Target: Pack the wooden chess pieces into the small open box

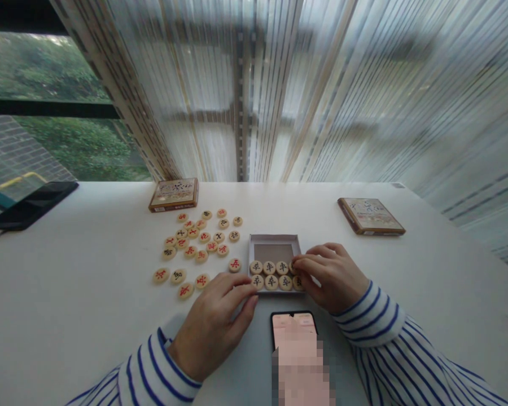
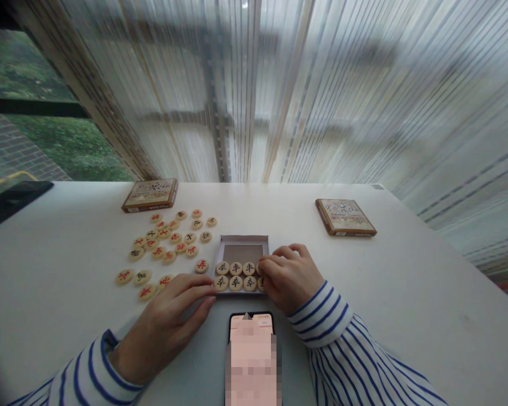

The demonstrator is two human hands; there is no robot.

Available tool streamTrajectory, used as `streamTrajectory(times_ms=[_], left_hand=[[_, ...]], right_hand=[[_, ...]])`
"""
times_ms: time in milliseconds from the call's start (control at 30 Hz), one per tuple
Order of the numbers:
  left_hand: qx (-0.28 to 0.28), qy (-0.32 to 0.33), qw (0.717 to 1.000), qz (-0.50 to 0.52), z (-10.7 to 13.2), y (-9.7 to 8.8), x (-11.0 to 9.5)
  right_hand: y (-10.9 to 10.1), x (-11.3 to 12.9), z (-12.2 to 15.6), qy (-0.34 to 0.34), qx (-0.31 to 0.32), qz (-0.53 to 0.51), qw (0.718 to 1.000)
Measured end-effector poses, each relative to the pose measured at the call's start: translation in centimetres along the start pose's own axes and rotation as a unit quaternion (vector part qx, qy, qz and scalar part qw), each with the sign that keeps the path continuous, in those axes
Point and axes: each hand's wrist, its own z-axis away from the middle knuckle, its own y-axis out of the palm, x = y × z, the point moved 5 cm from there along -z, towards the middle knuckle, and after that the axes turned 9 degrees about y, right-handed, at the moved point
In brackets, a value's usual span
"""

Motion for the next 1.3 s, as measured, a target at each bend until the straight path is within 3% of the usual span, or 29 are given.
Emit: streamTrajectory(times_ms=[433,767,1300], left_hand=[[0.002,-0.003,1.0,-0.003,0.0,0.0,0.1],[-0.007,0.006,1.0,-0.006,-0.1,-0.1,0.0],[-0.002,0.002,1.0,0.0,0.1,0.0,0.1]], right_hand=[[0.2,0.0,0.1,0.001,0.023,-0.002,1.0],[-0.9,-0.6,0.9,0.008,0.022,-0.051,0.998],[0.5,-1.2,0.8,0.029,0.075,-0.057,0.995]])
